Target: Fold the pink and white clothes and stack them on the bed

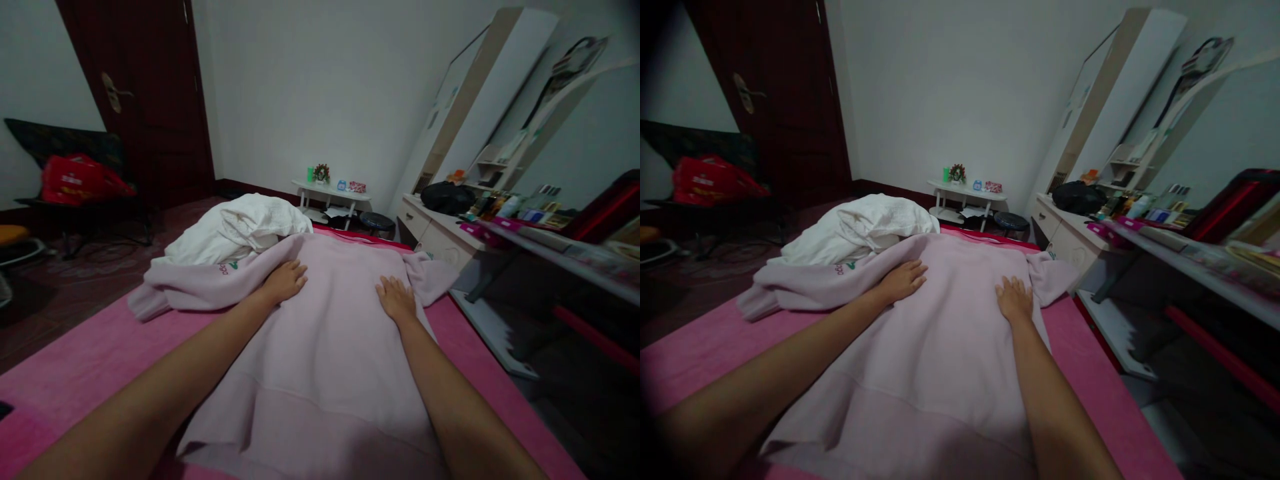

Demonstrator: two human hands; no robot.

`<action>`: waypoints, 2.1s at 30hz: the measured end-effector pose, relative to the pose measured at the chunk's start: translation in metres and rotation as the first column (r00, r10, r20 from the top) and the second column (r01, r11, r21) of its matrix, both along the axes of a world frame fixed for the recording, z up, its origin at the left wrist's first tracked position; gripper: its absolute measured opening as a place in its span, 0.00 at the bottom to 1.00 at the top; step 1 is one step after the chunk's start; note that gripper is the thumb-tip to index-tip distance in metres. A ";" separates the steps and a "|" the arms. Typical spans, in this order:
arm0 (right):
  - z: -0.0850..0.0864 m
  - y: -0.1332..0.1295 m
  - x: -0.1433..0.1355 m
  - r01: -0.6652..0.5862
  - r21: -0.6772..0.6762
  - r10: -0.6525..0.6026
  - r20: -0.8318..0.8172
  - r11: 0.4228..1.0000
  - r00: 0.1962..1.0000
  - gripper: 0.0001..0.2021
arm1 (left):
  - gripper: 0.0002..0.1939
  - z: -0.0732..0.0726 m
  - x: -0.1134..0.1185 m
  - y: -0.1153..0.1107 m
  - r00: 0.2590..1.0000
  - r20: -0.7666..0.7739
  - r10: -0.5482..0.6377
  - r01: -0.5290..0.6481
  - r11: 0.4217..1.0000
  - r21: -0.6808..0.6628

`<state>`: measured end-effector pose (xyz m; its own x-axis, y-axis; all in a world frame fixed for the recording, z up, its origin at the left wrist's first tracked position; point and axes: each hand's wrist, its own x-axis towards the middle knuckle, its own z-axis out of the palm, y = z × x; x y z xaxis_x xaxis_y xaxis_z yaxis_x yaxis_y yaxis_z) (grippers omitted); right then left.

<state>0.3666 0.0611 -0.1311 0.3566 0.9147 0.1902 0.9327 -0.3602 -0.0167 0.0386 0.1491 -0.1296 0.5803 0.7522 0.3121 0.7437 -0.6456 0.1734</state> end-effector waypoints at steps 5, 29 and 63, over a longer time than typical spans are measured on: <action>0.000 -0.005 0.011 -0.088 0.144 0.113 -0.174 0.986 0.978 0.22 | 0.23 0.001 -0.003 0.000 0.999 0.039 -0.008 0.007 1.000 0.024; 0.022 -0.006 -0.033 0.021 -0.090 -0.043 -0.250 0.996 0.967 0.29 | 0.33 0.019 -0.056 -0.115 0.967 -0.099 -0.235 0.213 0.957 -0.196; 0.027 -0.038 -0.181 -0.495 0.029 0.492 -0.177 0.868 0.852 0.25 | 0.15 0.078 -0.228 -0.083 0.961 -0.213 0.175 -0.169 0.984 0.047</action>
<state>0.1859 0.0234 -0.1044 -0.1173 0.9817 0.1502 0.9706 0.1453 -0.1918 -0.1898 0.0662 -0.0517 0.4986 0.8395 0.2158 0.8618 -0.5068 -0.0196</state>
